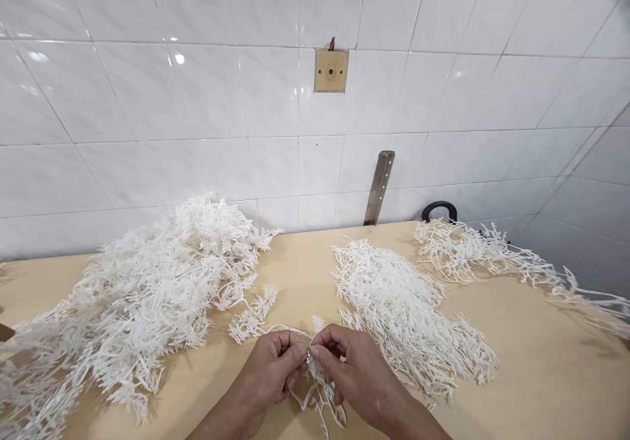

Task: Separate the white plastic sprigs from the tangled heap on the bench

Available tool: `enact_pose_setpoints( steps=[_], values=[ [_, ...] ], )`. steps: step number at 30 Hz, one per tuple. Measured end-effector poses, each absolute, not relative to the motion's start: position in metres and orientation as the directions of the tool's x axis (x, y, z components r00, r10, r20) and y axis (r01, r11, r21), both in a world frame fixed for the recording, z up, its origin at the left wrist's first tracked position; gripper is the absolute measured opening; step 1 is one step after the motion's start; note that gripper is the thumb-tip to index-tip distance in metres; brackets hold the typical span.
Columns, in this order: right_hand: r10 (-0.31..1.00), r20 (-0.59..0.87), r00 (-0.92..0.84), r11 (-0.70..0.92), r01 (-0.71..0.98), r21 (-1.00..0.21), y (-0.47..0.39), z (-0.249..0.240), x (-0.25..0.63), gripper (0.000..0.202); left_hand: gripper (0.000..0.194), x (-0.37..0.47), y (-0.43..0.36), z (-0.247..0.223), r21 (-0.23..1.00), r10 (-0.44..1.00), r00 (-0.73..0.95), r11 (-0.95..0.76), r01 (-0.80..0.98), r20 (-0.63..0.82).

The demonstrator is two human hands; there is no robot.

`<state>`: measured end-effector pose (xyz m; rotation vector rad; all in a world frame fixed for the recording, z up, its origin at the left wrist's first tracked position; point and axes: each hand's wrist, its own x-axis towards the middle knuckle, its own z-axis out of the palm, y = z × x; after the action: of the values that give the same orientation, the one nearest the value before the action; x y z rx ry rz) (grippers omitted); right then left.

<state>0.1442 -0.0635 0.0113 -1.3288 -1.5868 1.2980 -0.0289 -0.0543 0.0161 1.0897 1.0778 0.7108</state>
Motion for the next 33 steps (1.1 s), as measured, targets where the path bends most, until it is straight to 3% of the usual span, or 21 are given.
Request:
enact_pose_setpoints(
  steps=[9, 18, 26, 33],
  values=[
    [0.977, 0.027, -0.210, 0.128, 0.483, -0.866, -0.067, 0.022, 0.143, 0.021, 0.057, -0.030, -0.051, 0.011, 0.941, 0.880, 0.342, 0.336, 0.043, -0.330],
    [0.935, -0.182, -0.305, -0.077, 0.326, -0.942, -0.067, 0.018, 0.149, 0.024, 0.048, -0.034, -0.053, 0.013, 0.956, 0.868, 0.405, 0.286, 0.065, -0.287],
    [0.899, -0.193, -0.394, -0.068, 0.310, -0.948, -0.063, 0.017, 0.155, 0.032, 0.043, -0.039, -0.051, 0.018, 0.938, 0.808, 0.495, 0.345, 0.041, -0.319],
    [0.921, -0.189, -0.340, -0.051, 0.375, -0.926, -0.066, 0.021, 0.153, 0.023, 0.041, -0.038, -0.052, 0.018, 0.937, 0.819, 0.466, 0.342, 0.070, -0.334]
  ],
)
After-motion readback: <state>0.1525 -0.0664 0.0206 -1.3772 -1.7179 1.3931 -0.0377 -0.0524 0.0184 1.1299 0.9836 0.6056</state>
